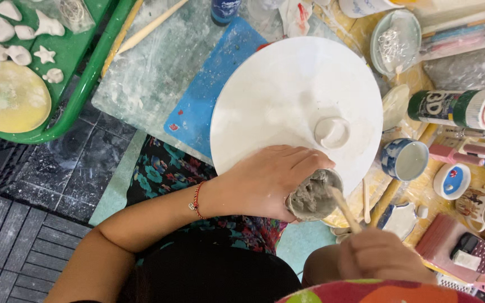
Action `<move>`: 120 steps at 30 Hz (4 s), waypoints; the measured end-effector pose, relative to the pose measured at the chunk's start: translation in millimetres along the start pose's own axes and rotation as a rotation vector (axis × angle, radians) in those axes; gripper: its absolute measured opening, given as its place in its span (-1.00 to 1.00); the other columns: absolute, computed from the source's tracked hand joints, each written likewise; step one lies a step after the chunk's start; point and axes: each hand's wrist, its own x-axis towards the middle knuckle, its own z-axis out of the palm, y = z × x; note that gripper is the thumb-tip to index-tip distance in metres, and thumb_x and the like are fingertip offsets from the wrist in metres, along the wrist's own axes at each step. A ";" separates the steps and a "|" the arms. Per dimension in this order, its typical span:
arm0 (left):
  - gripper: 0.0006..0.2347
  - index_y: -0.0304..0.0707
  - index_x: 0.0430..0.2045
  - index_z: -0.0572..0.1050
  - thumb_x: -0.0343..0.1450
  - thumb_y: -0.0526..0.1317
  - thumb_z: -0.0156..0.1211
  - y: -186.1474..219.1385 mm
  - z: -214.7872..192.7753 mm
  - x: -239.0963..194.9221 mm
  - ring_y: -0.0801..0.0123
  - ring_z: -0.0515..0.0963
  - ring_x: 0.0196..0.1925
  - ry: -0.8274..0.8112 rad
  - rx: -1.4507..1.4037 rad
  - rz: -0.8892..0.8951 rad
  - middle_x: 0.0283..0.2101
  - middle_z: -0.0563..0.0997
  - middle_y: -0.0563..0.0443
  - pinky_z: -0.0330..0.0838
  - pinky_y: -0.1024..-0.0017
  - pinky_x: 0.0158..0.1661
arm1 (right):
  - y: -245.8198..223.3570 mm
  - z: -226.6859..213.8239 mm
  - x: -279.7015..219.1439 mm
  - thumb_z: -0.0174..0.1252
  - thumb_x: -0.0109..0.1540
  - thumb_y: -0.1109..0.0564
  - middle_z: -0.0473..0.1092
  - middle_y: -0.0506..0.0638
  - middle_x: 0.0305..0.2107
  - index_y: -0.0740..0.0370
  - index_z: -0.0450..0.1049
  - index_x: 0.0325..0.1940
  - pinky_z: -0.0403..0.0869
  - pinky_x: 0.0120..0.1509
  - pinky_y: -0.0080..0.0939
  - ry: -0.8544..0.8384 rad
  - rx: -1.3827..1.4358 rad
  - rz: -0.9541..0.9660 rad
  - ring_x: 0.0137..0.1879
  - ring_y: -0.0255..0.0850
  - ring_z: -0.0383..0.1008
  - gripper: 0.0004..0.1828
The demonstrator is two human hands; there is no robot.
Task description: The person uses a wooden stick to mix clay inside a small ceramic container. They pour liquid from a ceramic cup into the mixture and continue stirring by hand.
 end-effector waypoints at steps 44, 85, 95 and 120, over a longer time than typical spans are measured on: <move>-0.32 -0.37 0.07 0.28 0.12 -0.14 0.52 5.5 7.8 -1.8 0.02 0.55 0.14 0.081 -0.011 -0.001 0.03 0.50 -0.16 0.45 0.19 0.08 | 32.9 53.9 4.2 -0.46 0.47 -0.34 -0.16 -0.21 -0.82 0.01 -0.13 -0.62 -0.15 -0.66 -0.26 0.596 0.084 0.130 -0.75 -0.36 -0.30 -0.34; -0.35 -0.39 0.04 0.31 0.11 -0.18 0.52 -7.1 0.3 -1.3 0.01 0.56 0.11 0.023 -0.086 -0.013 0.02 0.51 -0.14 0.46 0.20 0.10 | 29.7 31.0 29.0 -0.19 0.44 0.01 0.01 -0.16 -0.88 0.04 -0.20 -0.60 0.02 -0.76 -0.24 0.058 0.112 -0.008 -0.83 -0.36 0.00 -0.44; -0.41 -0.28 0.00 0.32 0.15 -0.18 0.52 -6.0 -2.0 -3.4 0.01 0.59 0.04 0.000 -0.113 -0.045 -0.07 0.56 -0.10 0.47 0.18 0.00 | 39.1 62.5 55.4 -0.22 0.37 0.00 -0.09 -0.14 -0.85 0.06 -0.10 -0.73 -0.13 -0.63 -0.13 -0.041 0.201 0.153 -0.76 -0.29 -0.21 -0.43; -0.42 -0.29 -0.07 0.31 0.08 -0.18 0.48 -4.9 -4.7 -6.7 0.02 0.57 0.01 -0.026 -0.151 -0.051 -0.12 0.54 -0.08 0.44 0.17 -0.08 | 18.0 64.1 -17.8 -0.13 0.34 0.03 0.01 -0.07 -0.81 0.12 -0.01 -0.66 0.00 -0.64 -0.10 0.370 -0.031 -0.016 -0.73 -0.25 -0.07 -0.52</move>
